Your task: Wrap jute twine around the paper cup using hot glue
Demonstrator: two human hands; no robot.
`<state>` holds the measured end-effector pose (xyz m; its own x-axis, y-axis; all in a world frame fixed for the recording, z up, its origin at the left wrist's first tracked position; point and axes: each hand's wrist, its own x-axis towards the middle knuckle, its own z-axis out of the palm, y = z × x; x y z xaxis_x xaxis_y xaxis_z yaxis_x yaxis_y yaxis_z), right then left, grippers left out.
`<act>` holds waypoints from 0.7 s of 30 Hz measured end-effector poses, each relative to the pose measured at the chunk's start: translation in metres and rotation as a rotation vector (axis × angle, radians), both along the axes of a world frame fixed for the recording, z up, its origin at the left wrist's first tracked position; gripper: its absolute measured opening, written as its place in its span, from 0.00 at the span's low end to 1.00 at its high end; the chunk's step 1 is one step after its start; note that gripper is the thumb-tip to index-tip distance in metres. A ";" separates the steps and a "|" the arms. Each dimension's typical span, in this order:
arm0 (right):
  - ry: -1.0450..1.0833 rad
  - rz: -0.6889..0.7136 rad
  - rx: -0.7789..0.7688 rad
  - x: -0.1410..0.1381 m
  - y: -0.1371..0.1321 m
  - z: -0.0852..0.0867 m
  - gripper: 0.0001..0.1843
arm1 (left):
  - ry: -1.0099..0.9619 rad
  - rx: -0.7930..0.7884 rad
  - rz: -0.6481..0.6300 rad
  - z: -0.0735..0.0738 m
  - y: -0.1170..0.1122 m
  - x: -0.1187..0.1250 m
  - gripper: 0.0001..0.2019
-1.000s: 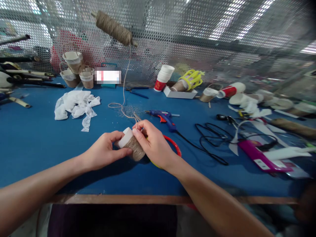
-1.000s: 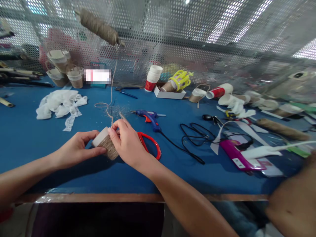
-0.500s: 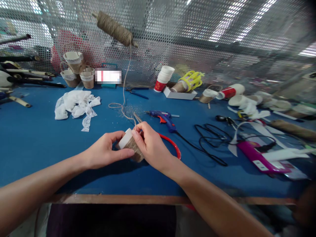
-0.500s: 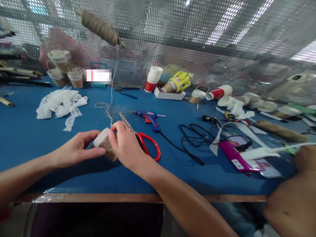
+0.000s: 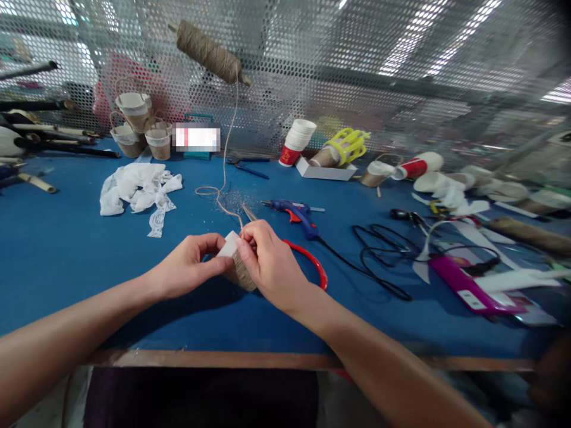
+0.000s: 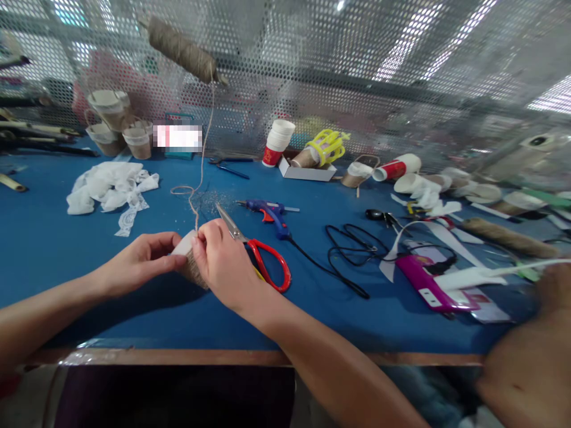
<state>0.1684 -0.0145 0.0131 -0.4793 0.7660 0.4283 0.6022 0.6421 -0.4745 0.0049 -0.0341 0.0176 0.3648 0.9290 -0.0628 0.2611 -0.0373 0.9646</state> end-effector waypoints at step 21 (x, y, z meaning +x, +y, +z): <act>0.086 -0.098 -0.065 0.005 0.020 0.003 0.08 | -0.057 -0.019 0.047 -0.003 0.005 -0.002 0.06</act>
<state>0.1737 0.0055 0.0160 -0.3648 0.8348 0.4124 0.6156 0.5485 -0.5659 0.0026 -0.0296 0.0147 0.3245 0.9439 -0.0608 0.2065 -0.0079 0.9784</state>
